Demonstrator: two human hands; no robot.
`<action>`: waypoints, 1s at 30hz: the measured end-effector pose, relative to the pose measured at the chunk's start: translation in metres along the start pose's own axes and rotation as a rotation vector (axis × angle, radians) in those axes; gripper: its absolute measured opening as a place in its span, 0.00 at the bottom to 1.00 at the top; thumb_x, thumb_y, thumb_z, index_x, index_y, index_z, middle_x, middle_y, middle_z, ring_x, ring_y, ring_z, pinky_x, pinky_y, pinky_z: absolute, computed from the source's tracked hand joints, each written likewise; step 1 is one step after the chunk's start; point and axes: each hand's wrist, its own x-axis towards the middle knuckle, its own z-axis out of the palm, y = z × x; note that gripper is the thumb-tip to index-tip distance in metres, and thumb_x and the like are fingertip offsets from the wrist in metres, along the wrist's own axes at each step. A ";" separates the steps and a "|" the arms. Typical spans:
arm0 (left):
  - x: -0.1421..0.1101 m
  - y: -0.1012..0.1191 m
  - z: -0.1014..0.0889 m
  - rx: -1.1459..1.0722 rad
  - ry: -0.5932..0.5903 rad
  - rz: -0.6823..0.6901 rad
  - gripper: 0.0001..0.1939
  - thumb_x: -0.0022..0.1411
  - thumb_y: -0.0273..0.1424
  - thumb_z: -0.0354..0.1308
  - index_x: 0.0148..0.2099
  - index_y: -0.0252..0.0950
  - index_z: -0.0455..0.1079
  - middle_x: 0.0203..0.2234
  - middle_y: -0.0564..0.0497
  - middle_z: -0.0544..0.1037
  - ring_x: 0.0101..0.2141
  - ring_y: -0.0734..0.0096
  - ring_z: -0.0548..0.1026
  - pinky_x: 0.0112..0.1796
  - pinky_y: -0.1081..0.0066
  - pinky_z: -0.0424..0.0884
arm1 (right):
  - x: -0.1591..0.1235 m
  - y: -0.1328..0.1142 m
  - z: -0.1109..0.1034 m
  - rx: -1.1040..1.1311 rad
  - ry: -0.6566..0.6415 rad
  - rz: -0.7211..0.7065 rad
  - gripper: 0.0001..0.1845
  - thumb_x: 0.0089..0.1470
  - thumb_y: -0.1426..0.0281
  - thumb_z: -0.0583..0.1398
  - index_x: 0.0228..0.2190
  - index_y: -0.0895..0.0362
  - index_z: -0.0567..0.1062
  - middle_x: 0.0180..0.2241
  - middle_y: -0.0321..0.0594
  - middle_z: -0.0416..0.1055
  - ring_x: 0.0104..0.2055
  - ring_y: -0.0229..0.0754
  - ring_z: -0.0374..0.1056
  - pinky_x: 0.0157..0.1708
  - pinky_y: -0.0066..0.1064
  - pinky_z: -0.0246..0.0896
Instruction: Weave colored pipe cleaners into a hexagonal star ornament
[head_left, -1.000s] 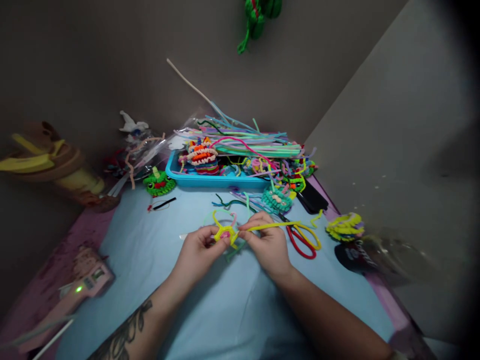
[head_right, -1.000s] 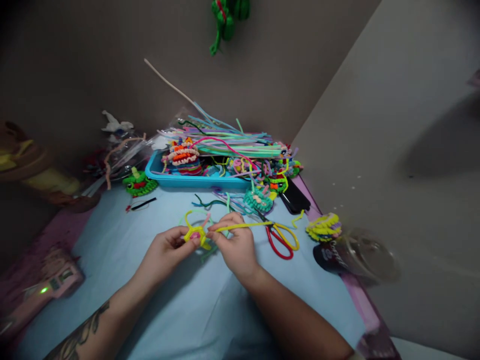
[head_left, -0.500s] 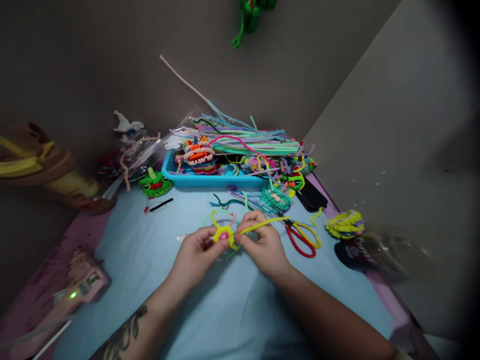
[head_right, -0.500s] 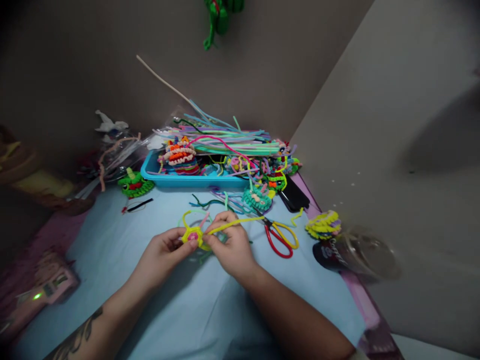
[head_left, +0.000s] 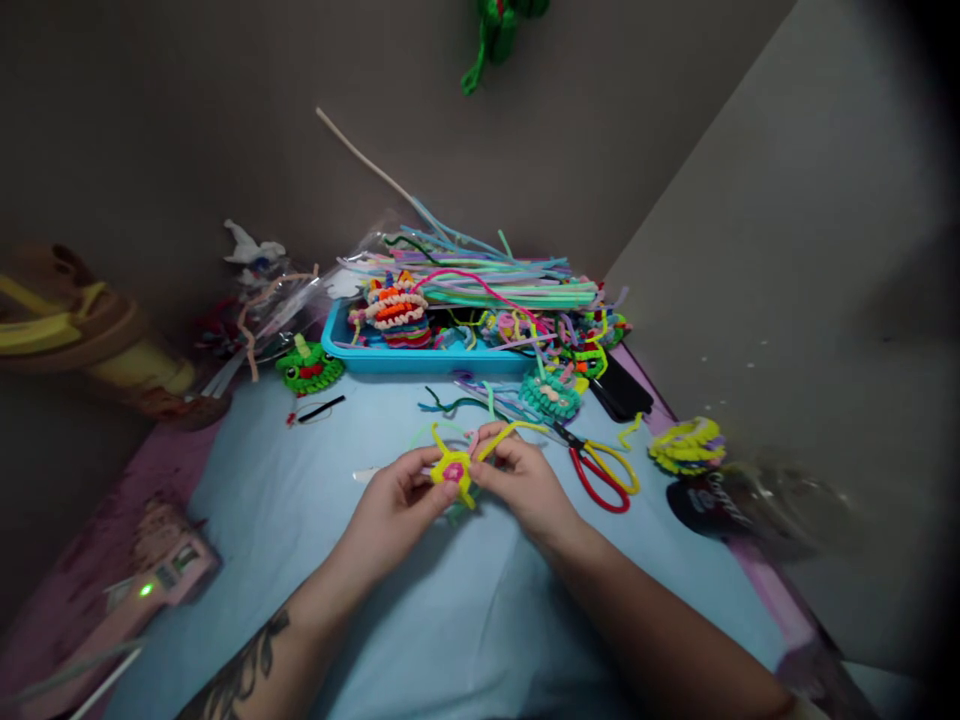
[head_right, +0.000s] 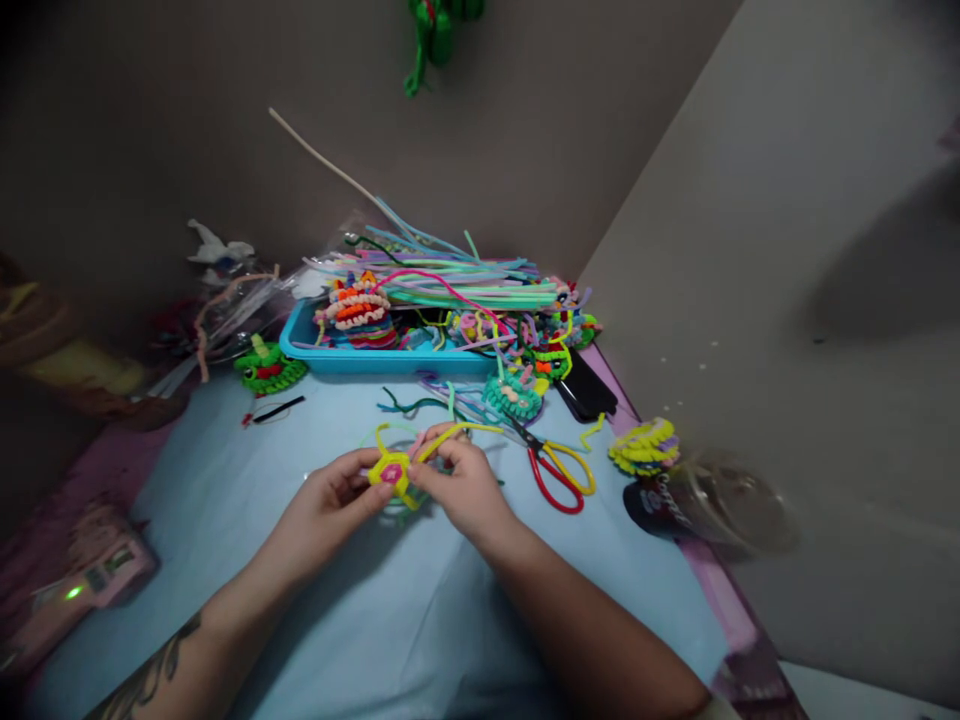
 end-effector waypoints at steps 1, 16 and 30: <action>0.000 0.000 0.000 0.007 0.023 0.020 0.20 0.53 0.34 0.62 0.47 0.33 0.69 0.31 0.49 0.78 0.31 0.70 0.75 0.35 0.70 0.70 | 0.000 0.001 0.000 0.026 0.015 0.003 0.04 0.43 0.66 0.65 0.24 0.54 0.77 0.36 0.39 0.66 0.43 0.45 0.64 0.43 0.36 0.57; -0.008 -0.003 0.010 0.418 0.254 0.183 0.10 0.53 0.33 0.62 0.37 0.36 0.78 0.32 0.48 0.82 0.28 0.68 0.76 0.29 0.71 0.70 | -0.005 0.002 0.022 0.345 0.267 0.033 0.10 0.44 0.63 0.67 0.26 0.55 0.74 0.32 0.35 0.69 0.38 0.39 0.65 0.43 0.33 0.62; -0.005 -0.001 0.018 -0.107 0.253 -0.058 0.08 0.48 0.33 0.66 0.30 0.33 0.77 0.22 0.51 0.80 0.24 0.74 0.77 0.27 0.77 0.70 | -0.014 0.009 0.036 0.506 0.189 0.047 0.08 0.48 0.65 0.66 0.29 0.54 0.74 0.32 0.34 0.70 0.37 0.37 0.68 0.40 0.29 0.64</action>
